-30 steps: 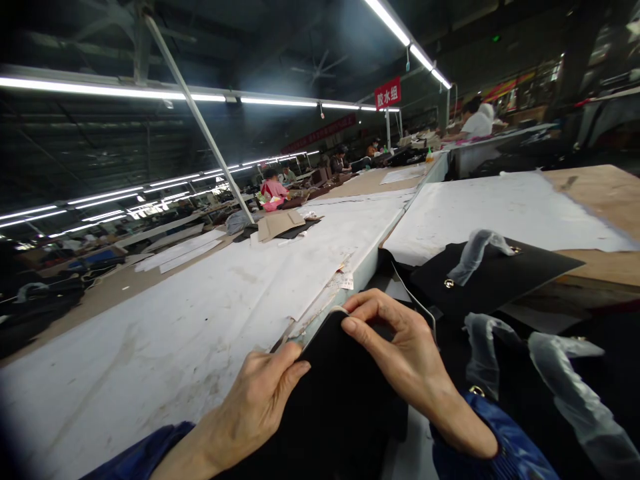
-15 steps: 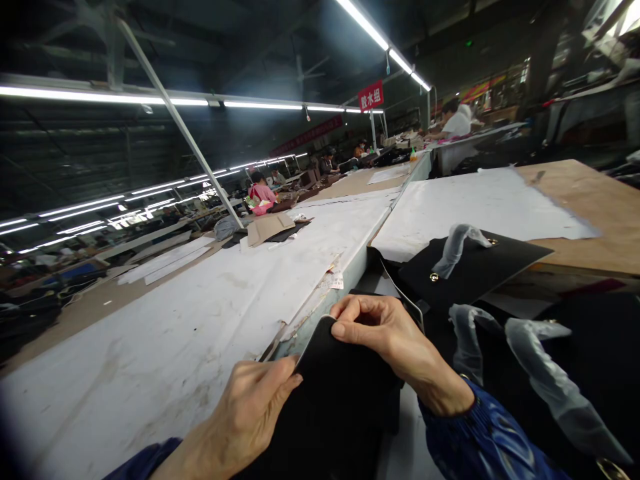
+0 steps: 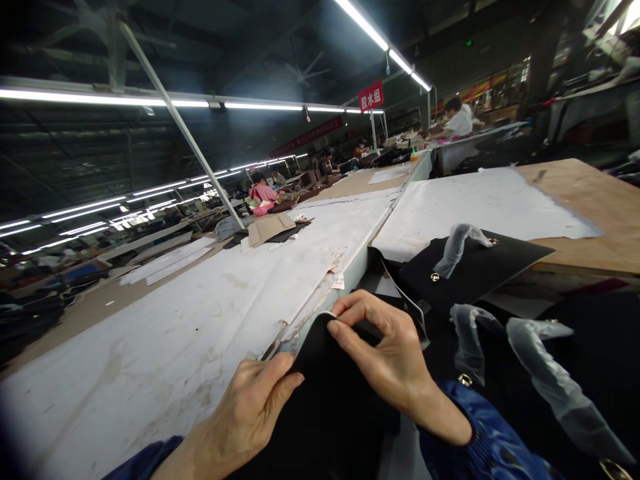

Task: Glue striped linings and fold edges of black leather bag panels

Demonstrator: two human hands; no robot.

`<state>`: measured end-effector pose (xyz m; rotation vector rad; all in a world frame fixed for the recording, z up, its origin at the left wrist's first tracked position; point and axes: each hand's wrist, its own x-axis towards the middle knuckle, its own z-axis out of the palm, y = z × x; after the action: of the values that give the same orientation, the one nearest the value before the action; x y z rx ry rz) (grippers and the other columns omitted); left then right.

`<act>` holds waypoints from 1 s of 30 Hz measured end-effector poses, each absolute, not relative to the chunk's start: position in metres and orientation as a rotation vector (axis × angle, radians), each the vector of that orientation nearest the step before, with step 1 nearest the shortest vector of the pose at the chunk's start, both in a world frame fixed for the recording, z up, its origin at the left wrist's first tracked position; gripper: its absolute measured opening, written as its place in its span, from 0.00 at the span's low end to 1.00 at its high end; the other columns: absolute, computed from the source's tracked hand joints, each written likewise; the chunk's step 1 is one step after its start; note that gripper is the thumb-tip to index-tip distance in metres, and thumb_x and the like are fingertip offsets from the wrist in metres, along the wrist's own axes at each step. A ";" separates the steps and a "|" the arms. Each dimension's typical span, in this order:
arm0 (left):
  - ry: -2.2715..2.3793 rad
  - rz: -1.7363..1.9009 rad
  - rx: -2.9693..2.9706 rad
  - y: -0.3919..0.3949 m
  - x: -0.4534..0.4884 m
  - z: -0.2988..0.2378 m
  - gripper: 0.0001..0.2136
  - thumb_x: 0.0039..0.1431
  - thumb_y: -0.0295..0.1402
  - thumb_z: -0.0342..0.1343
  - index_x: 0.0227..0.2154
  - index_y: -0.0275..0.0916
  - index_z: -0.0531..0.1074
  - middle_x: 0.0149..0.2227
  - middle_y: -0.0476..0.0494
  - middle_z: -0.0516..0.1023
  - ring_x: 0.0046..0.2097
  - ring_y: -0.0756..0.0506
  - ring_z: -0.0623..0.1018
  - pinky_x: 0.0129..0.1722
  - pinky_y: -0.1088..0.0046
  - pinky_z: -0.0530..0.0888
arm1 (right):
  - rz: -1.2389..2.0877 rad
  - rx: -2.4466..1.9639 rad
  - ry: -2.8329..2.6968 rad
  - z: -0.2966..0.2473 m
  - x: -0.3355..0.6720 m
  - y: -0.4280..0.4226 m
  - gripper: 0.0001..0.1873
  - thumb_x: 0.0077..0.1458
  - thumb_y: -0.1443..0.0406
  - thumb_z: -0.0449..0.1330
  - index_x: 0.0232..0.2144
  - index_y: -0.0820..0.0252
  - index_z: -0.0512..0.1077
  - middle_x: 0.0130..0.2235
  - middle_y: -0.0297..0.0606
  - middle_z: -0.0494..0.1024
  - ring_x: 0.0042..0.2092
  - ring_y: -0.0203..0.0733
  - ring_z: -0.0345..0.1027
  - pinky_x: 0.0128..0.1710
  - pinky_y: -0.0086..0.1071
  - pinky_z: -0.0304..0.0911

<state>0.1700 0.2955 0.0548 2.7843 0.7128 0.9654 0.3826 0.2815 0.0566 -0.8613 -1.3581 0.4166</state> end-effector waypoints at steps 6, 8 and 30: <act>0.974 0.721 2.511 0.292 0.169 0.056 0.10 0.72 0.37 0.42 0.34 0.43 0.61 0.22 0.55 0.66 0.21 0.50 0.68 0.21 0.73 0.61 | 0.084 -0.743 -1.514 0.054 0.374 0.272 0.09 0.54 0.74 0.63 0.29 0.56 0.72 0.33 0.36 0.78 0.31 0.35 0.74 0.29 0.27 0.67; 0.998 0.696 2.483 0.290 0.170 0.058 0.09 0.72 0.37 0.42 0.35 0.43 0.62 0.22 0.55 0.67 0.22 0.50 0.69 0.21 0.74 0.62 | 0.145 -0.717 -1.526 0.054 0.374 0.271 0.08 0.54 0.74 0.63 0.29 0.56 0.72 0.33 0.36 0.78 0.32 0.34 0.74 0.30 0.26 0.67; 0.599 0.895 2.938 0.292 0.171 0.062 0.09 0.67 0.23 0.46 0.31 0.41 0.60 0.20 0.56 0.64 0.19 0.53 0.66 0.19 0.73 0.57 | 1.100 -0.705 -1.320 0.057 0.382 0.286 0.14 0.49 0.61 0.71 0.31 0.58 0.70 0.30 0.32 0.73 0.31 0.33 0.67 0.31 0.27 0.64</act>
<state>0.1709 0.2917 0.0622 2.9378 0.5988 0.8951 0.3823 0.2865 0.0566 -0.7051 -1.3203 1.0996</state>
